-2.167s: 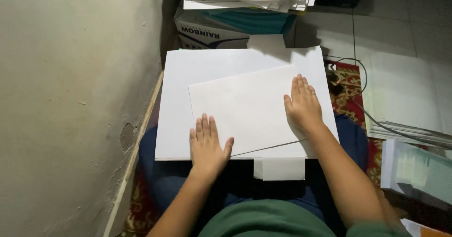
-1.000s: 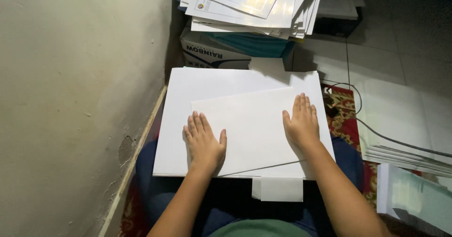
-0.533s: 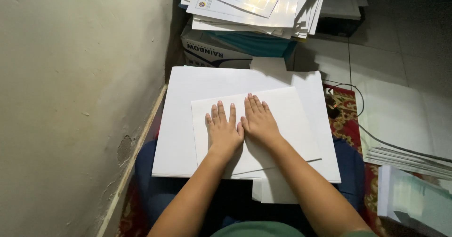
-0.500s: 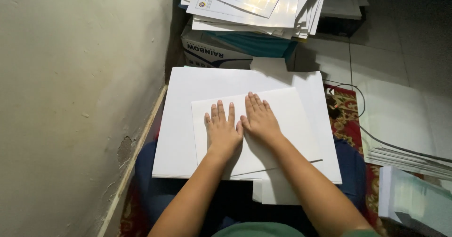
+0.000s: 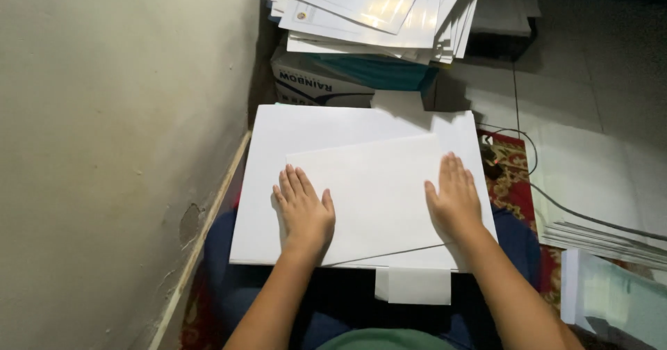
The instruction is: Folding large white paper sheets individually and stacking them neatly on the floor.
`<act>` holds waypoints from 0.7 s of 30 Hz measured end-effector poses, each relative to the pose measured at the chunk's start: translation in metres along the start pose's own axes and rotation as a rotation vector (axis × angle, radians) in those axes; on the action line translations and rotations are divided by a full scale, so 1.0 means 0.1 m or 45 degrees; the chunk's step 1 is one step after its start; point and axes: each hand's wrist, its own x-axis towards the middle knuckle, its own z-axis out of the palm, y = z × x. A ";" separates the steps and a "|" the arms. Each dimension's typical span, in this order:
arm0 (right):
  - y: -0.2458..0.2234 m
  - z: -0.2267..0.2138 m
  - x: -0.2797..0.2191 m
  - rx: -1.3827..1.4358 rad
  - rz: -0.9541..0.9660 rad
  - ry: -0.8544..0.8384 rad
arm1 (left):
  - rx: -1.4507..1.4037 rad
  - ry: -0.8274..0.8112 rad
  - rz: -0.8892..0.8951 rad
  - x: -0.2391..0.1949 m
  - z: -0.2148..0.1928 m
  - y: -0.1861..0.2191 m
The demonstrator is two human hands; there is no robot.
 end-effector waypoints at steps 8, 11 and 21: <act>0.21 0.20 -0.50 -0.161 0.062 -0.025 | 0.095 -0.118 0.081 -0.54 0.20 -0.09; 0.18 0.23 -0.44 -0.123 0.095 -0.033 | 0.127 -0.161 0.068 -0.47 0.26 -0.07; -0.78 0.23 0.11 -0.036 -0.153 0.041 | -0.001 -0.255 0.108 0.42 0.04 0.28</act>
